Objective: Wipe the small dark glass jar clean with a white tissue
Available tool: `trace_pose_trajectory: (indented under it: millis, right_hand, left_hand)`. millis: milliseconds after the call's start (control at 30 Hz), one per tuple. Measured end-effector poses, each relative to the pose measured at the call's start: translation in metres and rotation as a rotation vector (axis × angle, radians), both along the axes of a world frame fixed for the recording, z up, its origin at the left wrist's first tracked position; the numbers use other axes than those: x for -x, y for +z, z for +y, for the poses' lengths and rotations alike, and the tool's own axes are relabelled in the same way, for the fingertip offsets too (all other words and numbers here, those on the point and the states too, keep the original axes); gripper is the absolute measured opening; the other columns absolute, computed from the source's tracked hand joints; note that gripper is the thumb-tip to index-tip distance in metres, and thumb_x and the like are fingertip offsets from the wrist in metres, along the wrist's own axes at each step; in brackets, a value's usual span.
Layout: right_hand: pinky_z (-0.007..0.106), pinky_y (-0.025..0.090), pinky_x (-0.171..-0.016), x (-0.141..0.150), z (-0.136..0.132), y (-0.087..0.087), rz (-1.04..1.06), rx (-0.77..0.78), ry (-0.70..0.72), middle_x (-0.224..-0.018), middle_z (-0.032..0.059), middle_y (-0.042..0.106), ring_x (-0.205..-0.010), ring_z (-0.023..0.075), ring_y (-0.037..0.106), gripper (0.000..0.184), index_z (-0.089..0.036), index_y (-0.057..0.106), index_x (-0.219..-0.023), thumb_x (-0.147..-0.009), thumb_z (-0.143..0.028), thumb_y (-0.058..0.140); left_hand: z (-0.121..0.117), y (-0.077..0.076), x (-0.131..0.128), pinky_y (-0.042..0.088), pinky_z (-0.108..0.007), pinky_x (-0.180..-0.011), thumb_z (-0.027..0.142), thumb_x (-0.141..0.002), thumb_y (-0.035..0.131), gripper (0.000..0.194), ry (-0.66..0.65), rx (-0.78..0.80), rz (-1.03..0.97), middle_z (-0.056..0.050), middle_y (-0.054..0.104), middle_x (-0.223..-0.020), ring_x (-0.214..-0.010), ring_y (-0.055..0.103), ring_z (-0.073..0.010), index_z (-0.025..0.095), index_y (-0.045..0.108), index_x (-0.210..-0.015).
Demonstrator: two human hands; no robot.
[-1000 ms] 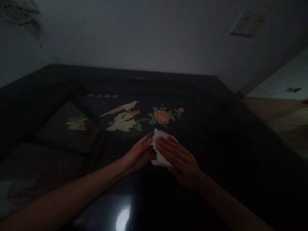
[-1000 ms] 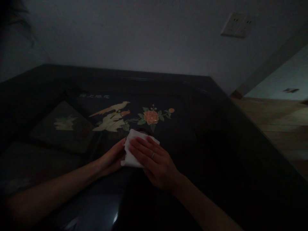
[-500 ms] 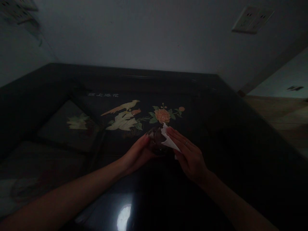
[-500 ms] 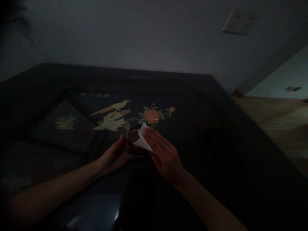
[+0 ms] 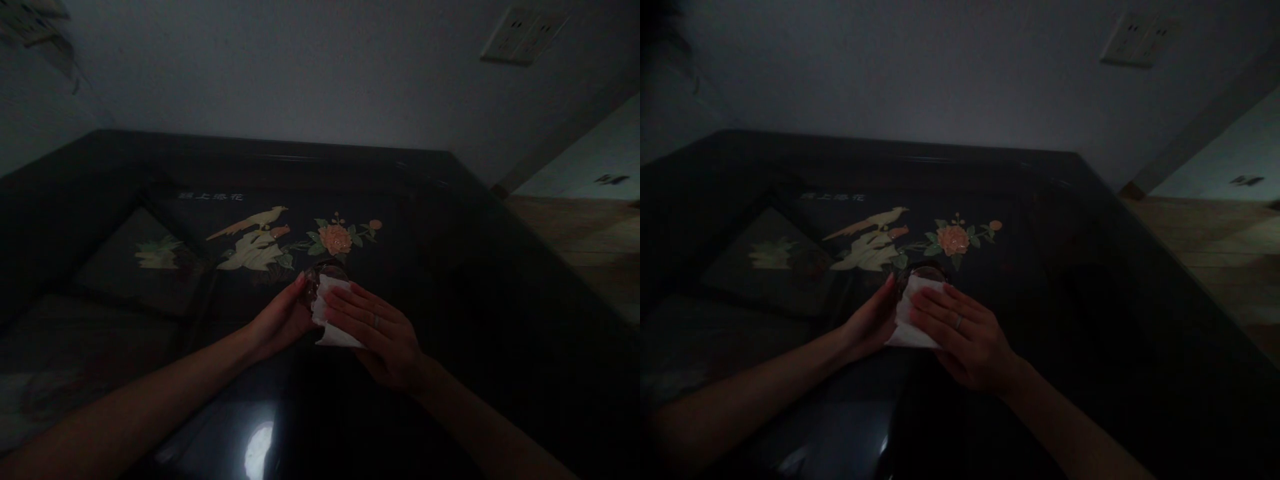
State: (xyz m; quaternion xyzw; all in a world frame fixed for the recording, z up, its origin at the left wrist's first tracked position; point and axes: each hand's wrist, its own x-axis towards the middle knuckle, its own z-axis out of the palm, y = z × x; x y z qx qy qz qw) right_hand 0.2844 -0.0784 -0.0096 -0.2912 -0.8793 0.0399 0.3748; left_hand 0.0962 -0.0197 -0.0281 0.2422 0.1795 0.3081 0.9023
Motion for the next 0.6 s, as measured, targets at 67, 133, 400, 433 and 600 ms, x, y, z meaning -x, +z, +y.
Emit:
trace_pose_trajectory:
  millis: [67,133,400,433,600]
  right_hand:
    - [0.049,0.037,-0.110,0.0015,0.0003,-0.0010,-0.037,0.014,0.002,-0.136,0.0151,0.053,-0.135,0.0228,0.039,0.046,-0.009,0.040,-0.140,-0.098,-0.025,0.029]
    - [0.050,0.034,-0.111,0.0030,0.0007,-0.0010,-0.054,0.029,-0.022,-0.140,0.0143,0.050,-0.137,0.0230,0.034,0.047,-0.010,0.035,-0.142,-0.099,-0.026,0.028]
    - [0.049,0.034,-0.112,0.0014,0.0029,-0.0059,0.030,0.094,-0.219,-0.144,0.0128,0.045,-0.136,0.0221,0.038,0.053,-0.018,0.028,-0.147,-0.095,-0.014,0.036]
    - [0.049,0.036,-0.111,0.0007,0.0031,-0.0073,0.045,0.100,-0.231,-0.144,0.0123,0.045,-0.135,0.0219,0.039,0.054,-0.019,0.028,-0.147,-0.094,-0.012,0.037]
    - [0.048,0.041,-0.108,-0.0008,0.0037,-0.0104,0.117,0.077,-0.226,-0.138,0.0115,0.051,-0.129,0.0228,0.048,0.057,-0.020,0.032,-0.145,-0.091,-0.007,0.044]
  left_hand:
    - [-0.0012,0.0022,-0.0017,0.046,-0.031,-0.084,0.042,-0.080,0.069,0.041,-0.001,-0.023,0.027,-0.010,0.071,-0.094,-0.090,0.064,-0.0216,0.012,0.065,-0.107]
    - [-0.0026,0.0035,-0.0038,0.046,-0.028,-0.078,0.036,-0.077,0.073,0.032,0.023,-0.030,0.060,-0.007,0.071,-0.088,-0.079,0.064,-0.0180,0.013,0.068,-0.100]
    - [-0.0086,0.0015,-0.0051,0.048,-0.032,-0.084,0.033,-0.076,0.074,0.043,0.055,-0.140,0.068,-0.009,0.068,-0.107,-0.096,0.063,-0.0220,0.018,0.064,-0.115]
    - [-0.0086,0.0015,-0.0045,0.048,-0.033,-0.085,0.034,-0.077,0.073,0.041,0.051,-0.135,0.062,-0.010,0.068,-0.109,-0.097,0.063,-0.0228,0.018,0.064,-0.114]
    - [-0.0051,0.0023,-0.0011,0.048,-0.041,-0.089,0.039,-0.086,0.062,0.033,0.040,-0.038,-0.009,-0.009,0.068,-0.113,-0.105,0.061,-0.0257,0.018,0.064,-0.111]
